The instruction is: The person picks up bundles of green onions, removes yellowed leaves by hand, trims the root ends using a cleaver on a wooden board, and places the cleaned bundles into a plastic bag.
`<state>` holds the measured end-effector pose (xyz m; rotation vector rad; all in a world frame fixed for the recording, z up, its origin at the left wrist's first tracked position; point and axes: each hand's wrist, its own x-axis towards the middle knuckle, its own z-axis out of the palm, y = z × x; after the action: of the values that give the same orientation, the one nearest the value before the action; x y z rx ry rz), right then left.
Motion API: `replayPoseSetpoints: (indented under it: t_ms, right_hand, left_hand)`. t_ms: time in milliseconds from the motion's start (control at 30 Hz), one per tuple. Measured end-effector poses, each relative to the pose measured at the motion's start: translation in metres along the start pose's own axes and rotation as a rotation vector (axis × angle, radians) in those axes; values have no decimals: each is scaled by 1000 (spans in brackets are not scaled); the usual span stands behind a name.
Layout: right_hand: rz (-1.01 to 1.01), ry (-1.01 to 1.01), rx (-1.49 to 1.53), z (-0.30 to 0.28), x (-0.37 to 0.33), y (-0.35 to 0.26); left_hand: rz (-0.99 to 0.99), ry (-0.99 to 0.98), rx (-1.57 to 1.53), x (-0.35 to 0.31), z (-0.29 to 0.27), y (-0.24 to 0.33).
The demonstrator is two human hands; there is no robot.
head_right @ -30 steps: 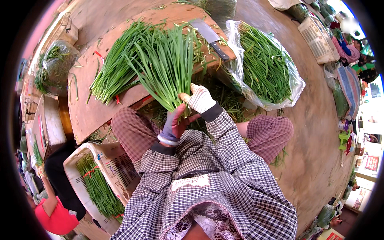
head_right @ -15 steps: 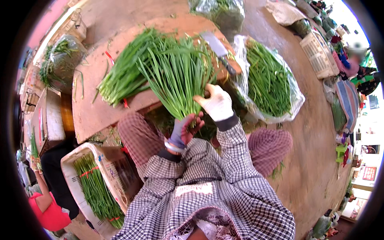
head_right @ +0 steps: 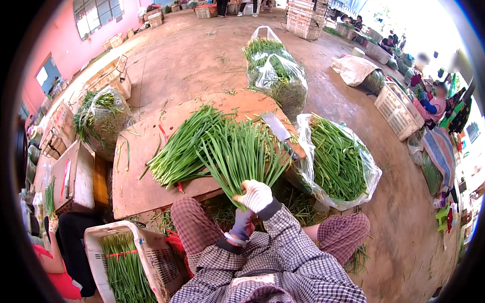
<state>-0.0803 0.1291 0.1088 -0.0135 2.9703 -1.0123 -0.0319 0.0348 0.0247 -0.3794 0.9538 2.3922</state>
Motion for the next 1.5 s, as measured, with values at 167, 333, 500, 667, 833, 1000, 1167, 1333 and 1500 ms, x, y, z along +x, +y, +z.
replayPoseSetpoints:
  t_ms: [167, 333, 500, 667, 833, 1000, 1167, 1333, 1500]
  right_hand:
    - [-96, 179, 138, 28, 7, 26]
    - [19, 147, 323, 27, 4, 45]
    - [113, 152, 466, 22, -8, 38]
    - [93, 179, 765, -8, -31, 6]
    - [276, 462, 799, -78, -47, 34]
    - [335, 148, 326, -52, -62, 117]
    - [35, 135, 296, 39, -42, 101]
    - [141, -188, 360, 31, -39, 65]
    - [122, 32, 661, 53, -50, 101]
  left_hand:
    - [-3, 65, 34, -2, 6, 0]
    - [-58, -164, 49, 6, -16, -4]
    - [-217, -359, -430, 10, -26, -2]
    - [-183, -277, -371, 19, -37, -9]
    - [-260, -129, -468, 16, -27, -2]
    - [-236, -184, -361, 16, -31, -5]
    - [62, -86, 480, 26, -34, -22]
    - [433, -89, 1214, 28, -29, -15]
    - [361, -96, 1187, 6, -16, -6]
